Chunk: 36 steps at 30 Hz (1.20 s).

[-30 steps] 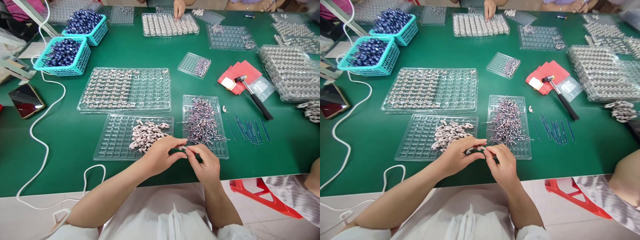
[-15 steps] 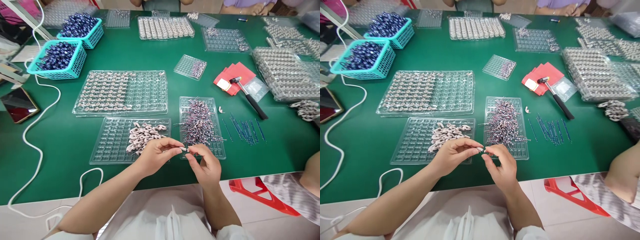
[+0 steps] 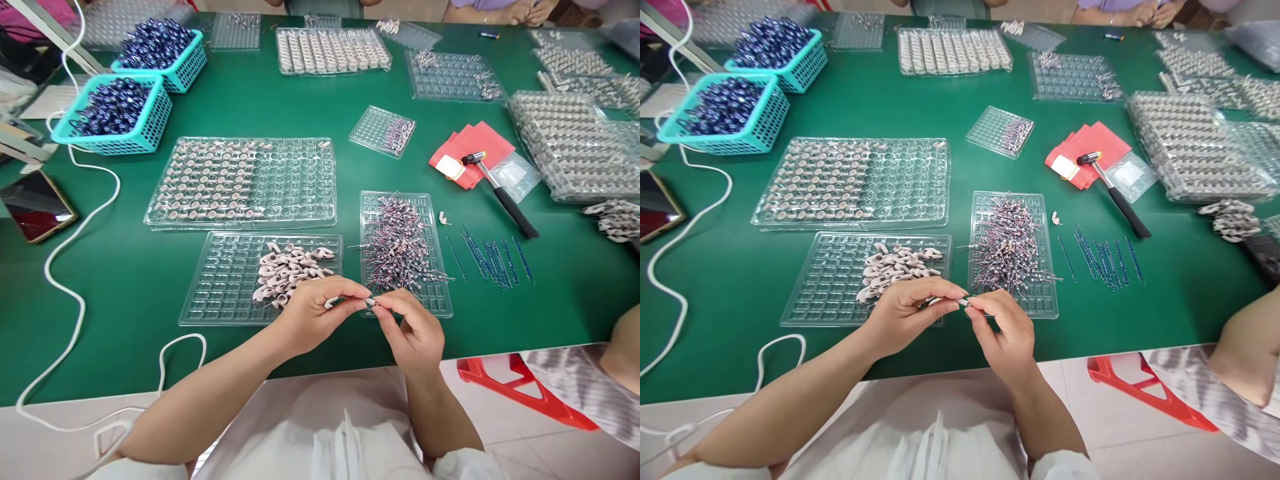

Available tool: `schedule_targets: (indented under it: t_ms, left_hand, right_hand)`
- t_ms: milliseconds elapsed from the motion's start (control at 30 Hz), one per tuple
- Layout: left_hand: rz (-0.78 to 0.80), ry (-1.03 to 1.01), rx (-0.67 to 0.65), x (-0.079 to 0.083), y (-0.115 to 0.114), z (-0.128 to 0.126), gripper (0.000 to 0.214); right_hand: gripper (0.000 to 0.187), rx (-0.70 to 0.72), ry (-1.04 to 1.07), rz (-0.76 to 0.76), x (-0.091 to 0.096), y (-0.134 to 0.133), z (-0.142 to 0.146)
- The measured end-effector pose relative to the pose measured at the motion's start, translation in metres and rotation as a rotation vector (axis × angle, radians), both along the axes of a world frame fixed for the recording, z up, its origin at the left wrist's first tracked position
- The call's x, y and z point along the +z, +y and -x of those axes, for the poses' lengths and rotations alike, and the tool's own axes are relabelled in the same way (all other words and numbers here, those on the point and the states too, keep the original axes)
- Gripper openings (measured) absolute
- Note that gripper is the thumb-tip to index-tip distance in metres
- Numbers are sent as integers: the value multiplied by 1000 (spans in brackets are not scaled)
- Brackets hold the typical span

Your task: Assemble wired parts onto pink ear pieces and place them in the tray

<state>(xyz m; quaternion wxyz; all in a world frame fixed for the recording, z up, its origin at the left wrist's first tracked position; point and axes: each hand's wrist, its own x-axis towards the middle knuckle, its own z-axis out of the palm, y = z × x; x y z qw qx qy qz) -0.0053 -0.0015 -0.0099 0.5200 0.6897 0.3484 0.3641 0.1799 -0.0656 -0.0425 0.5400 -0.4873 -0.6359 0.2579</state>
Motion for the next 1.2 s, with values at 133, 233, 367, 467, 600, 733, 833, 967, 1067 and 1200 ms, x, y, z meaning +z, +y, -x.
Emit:
schedule_targets:
  t_ms: [133, 233, 367, 467, 600, 733, 833, 967, 1067, 1200]
  left_hand:
    - [-83, 8, -17, -1, 0, 1, 11]
    - [-128, 7, -26, -2, 1, 1, 13]
    - [-190, 10, -33, -2, 0, 0, 16]
    - [-220, 13, -34, -2, 0, -1, 17]
    - [-251, 2, -29, -2, 0, -1, 16]
    - [-259, -10, -17, -3, 0, -2, 16]
    - [-253, -6, -10, -4, -1, -2, 15]
    - [-206, 9, -8, -2, -2, -2, 14]
    - [-161, 18, -2, -1, -3, -2, 12]
    - [-107, 20, 6, -1, -4, -2, 11]
  right_hand:
    - [38, -10, 10, 6, 0, 1, 1]
    - [39, -8, 20, 3, -1, 1, 1]
    - [38, 8, 23, 14, -1, 1, 1]
    - [38, 15, 20, 19, -1, 1, 1]
    - [39, 15, 16, -3, -1, 1, 1]
    - [40, 15, 7, -25, -2, 1, 1]
    - [39, 9, -6, -36, -2, 0, 1]
    - [37, -21, -38, -71, -1, 1, 1]
    - [35, -52, -81, -116, 1, 2, 3]
    - [33, -86, -140, -154, 1, 3, 4]
